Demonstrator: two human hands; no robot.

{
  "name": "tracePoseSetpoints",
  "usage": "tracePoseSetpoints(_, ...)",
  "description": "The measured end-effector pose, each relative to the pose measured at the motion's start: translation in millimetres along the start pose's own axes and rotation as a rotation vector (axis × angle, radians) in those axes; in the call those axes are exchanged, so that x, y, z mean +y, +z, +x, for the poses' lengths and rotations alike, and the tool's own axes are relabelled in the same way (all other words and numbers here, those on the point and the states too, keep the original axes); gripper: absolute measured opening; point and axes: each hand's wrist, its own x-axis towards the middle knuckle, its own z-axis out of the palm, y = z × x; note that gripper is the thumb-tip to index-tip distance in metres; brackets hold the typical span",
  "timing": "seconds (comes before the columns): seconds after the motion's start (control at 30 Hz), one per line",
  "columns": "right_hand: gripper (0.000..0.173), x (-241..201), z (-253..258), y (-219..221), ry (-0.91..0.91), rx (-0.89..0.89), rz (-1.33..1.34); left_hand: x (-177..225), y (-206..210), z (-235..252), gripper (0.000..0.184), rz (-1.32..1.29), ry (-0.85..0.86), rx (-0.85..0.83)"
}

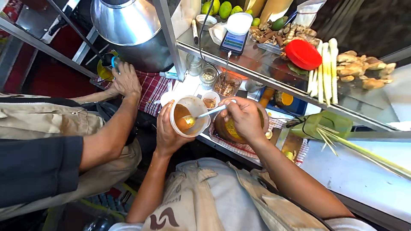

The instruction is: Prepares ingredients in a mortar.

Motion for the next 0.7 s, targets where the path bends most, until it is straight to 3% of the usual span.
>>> tracePoseSetpoints(0.37,0.027,-8,16,-33,0.027,0.105,0.122,0,1,-1,0.122,0.005,-0.077,0.006)
tracePoseSetpoints(0.5,0.027,-10,31,-55,-0.075,0.181,0.126,-4,-2,-4,0.123,0.003,-0.120,0.015)
tracePoseSetpoints(0.63,0.025,-10,36,-63,-0.250,0.218,-0.314,-4,-8,-9,0.124,0.001,-0.138,0.023)
tracePoseSetpoints(0.7,0.029,3,41,-52,-0.351,0.082,-0.664,-5,-10,-12,0.125,0.004,-0.153,0.016)
